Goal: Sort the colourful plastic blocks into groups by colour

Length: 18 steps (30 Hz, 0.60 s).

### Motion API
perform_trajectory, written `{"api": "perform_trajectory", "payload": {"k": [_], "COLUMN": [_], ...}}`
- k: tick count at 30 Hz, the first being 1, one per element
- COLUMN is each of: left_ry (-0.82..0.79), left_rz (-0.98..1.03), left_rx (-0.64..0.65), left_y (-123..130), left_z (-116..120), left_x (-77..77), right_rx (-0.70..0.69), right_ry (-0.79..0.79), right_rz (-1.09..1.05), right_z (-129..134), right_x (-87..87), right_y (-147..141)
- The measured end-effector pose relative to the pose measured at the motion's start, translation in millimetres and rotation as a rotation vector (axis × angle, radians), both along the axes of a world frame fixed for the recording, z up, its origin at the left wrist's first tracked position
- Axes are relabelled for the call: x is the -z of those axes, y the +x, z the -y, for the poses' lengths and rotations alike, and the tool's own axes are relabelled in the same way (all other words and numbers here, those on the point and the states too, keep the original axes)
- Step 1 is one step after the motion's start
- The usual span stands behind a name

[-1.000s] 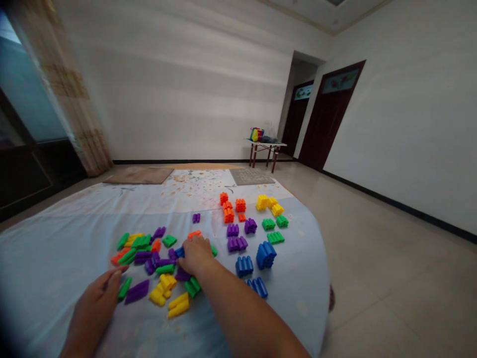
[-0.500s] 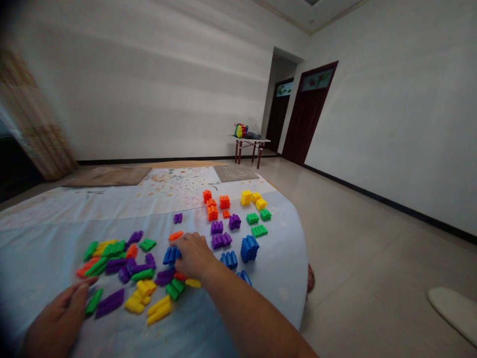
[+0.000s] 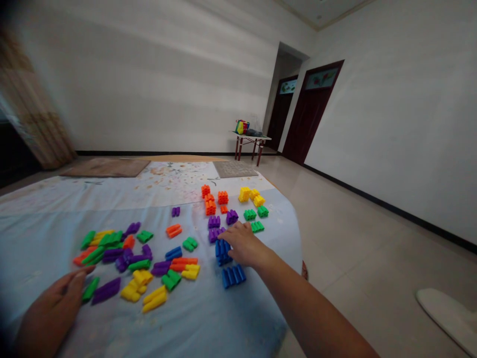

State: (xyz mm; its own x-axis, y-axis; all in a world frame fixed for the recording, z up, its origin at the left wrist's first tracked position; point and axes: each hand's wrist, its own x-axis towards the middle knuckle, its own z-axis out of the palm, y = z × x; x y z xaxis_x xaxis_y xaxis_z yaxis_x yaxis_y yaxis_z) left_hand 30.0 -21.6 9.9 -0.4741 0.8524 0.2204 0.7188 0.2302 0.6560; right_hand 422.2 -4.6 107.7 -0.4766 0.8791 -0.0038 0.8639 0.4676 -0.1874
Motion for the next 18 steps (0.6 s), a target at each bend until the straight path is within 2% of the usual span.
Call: {"api": "perform_trajectory", "payload": {"k": [5, 10, 15, 18], "left_ry": [-0.052, -0.057, -0.033, -0.036], "left_rz": [0.055, 0.067, 0.08, 0.084], "left_rx": [0.037, 0.02, 0.024, 0.016], "left_y": [6.8, 11.9, 11.5, 12.1], "left_z": [4.7, 7.1, 6.2, 6.3], "left_x": [-10.8, -16.9, -14.5, -14.7], "right_rx": [-0.036, -0.046, -0.115, -0.218], "right_ry": [-0.045, -0.003, 0.128, 0.146], "right_rz": [0.128, 0.177, -0.073, -0.206], "right_z": [1.2, 5.4, 22.0, 21.5], "right_x": [1.1, 1.3, -7.1, -0.4], "right_y": [-5.1, -7.1, -28.5, -57.3]}}
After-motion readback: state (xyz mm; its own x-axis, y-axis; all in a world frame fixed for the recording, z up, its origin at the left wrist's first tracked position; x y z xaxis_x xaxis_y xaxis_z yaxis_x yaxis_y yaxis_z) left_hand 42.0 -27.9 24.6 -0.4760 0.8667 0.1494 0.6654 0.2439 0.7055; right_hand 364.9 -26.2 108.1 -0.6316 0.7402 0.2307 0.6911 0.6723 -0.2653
